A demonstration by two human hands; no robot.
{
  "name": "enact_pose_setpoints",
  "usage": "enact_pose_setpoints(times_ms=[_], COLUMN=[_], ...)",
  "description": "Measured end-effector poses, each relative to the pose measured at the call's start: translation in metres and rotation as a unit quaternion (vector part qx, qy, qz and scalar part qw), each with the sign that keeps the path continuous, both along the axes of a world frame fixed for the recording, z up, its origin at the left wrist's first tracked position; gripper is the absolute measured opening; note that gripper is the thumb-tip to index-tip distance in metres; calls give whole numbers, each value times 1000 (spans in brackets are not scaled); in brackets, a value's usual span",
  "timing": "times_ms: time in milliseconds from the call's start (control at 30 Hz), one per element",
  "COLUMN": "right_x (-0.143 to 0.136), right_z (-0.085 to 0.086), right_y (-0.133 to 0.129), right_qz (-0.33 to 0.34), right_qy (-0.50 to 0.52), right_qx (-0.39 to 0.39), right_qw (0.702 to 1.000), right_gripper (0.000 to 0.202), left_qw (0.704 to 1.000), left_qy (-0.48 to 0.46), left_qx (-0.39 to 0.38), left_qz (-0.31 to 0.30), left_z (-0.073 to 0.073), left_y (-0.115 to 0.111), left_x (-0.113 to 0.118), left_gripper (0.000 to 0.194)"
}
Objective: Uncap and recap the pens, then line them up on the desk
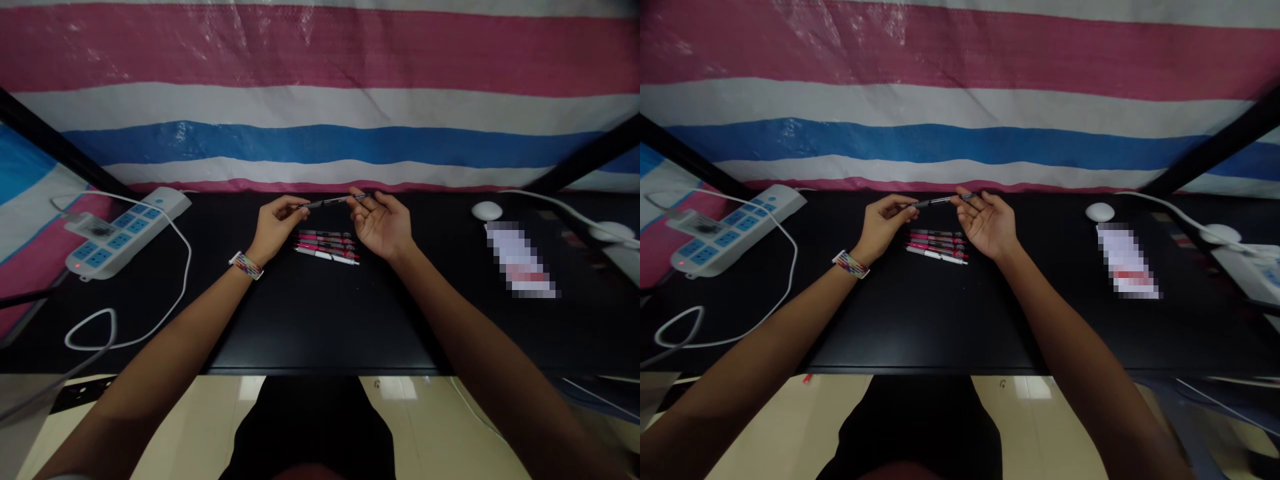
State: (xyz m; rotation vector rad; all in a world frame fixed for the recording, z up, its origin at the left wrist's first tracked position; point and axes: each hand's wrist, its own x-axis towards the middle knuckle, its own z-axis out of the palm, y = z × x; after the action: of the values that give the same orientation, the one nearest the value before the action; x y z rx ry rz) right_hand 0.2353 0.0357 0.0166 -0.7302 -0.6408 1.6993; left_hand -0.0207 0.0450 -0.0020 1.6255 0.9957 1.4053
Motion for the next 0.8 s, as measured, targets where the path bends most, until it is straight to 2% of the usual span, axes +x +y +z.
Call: enact_pose_setpoints(times_ms=[200, 533, 800], right_x=[0, -3, -1], right_z=[-5, -2, 0], right_y=[3, 2, -1], right_qz=[-9, -11, 7], right_qy=[12, 5, -16], right_qx=[2, 1, 30], right_qw=[1000, 1000, 999], right_gripper=[26, 20, 28], left_qw=[1000, 1000, 1000], left_qy=[1, 6, 3], left_qx=[-3, -4, -13], left_qz=[1, 0, -4], left_z=[-1, -1, -1], left_y=[0, 1, 2], left_x=[1, 0, 0], left_gripper=[23, 22, 16])
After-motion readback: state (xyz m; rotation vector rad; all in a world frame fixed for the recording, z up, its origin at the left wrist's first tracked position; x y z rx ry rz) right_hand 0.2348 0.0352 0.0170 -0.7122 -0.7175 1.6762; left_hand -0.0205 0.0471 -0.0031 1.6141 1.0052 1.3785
